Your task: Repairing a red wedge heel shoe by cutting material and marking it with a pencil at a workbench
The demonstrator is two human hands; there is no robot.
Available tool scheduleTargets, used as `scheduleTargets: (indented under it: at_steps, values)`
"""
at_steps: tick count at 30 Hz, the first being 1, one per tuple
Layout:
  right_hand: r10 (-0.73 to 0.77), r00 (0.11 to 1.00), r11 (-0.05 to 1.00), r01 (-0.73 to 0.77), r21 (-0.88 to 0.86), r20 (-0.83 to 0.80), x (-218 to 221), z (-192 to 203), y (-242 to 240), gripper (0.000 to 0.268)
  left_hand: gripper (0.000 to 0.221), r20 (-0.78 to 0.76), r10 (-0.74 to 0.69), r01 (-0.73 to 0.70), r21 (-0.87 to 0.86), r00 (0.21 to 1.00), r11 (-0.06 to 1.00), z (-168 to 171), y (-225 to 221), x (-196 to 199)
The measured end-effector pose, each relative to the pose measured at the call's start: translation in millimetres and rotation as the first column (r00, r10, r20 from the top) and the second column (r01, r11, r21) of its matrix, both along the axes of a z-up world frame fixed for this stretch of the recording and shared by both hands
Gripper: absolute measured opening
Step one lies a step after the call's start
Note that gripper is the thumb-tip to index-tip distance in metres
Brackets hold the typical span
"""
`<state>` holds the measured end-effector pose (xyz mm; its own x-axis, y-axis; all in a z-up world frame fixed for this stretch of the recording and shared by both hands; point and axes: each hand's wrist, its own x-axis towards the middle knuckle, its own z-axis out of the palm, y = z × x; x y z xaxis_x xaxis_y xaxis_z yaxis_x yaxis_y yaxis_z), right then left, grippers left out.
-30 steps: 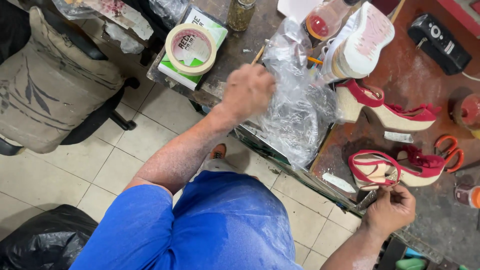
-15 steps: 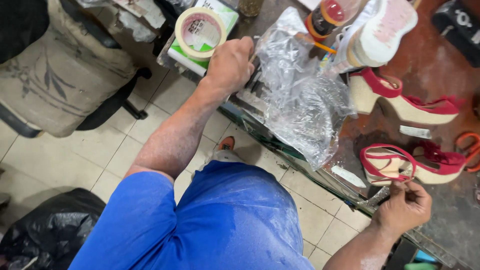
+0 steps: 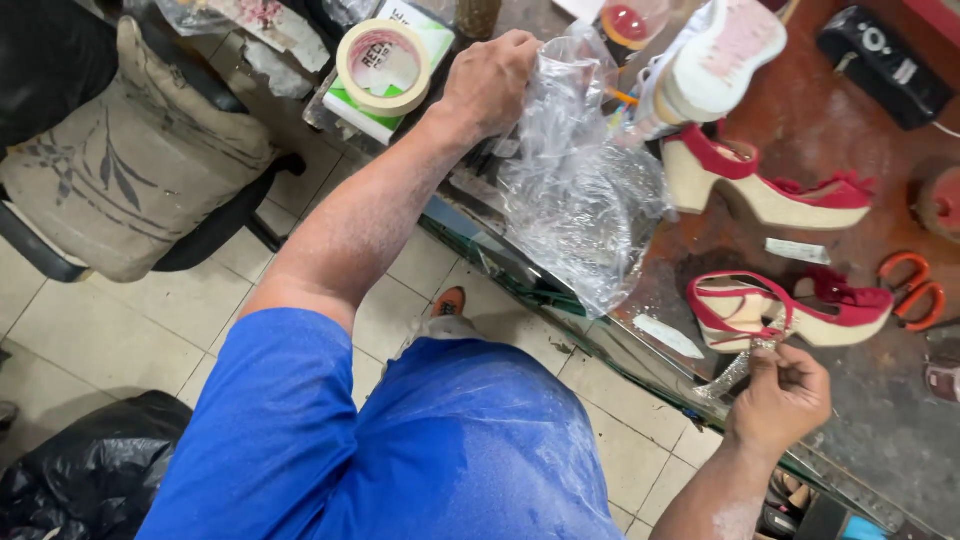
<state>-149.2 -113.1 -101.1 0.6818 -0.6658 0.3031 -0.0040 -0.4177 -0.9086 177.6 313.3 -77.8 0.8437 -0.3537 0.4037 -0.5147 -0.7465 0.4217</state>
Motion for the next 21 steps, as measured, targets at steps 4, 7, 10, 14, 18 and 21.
scheduleTargets:
  at_steps: [4,7,10,14,18,21]
  values:
    - [0.031,0.999,0.999,-0.03,0.027,-0.023,-1.9,6.0,5.5,0.025,0.02,-0.057,0.045,-0.034,0.176,0.997,0.984,-26.9,-21.1,29.8]
    - [0.039,0.999,0.998,-0.037,0.045,-0.036,-2.9,7.7,5.3,0.022,0.019,0.05,0.101,-0.11,0.229,0.994,0.967,-31.5,-30.9,45.4]
    - [0.04,0.997,0.997,-0.034,0.075,-0.071,-4.6,14.1,8.1,0.021,0.016,0.163,0.096,-0.145,0.323,0.982,0.935,-8.7,-30.1,36.6]
    - [0.052,0.995,0.999,-0.052,0.014,-0.081,-5.1,13.8,4.4,0.017,0.011,0.181,0.06,-0.142,0.481,0.982,0.865,54.6,-14.2,6.3]
    - [-0.019,0.988,0.973,-0.016,-0.232,-0.15,-7.6,6.6,-8.2,0.012,0.033,-0.105,0.014,0.036,0.456,0.994,0.889,158.6,19.1,-81.5]
    - [-0.006,0.989,0.985,-0.019,-0.17,-0.15,-6.8,20.0,-4.8,0.014,0.023,-0.013,0.112,-0.072,0.694,0.994,0.716,133.1,82.1,-103.9]
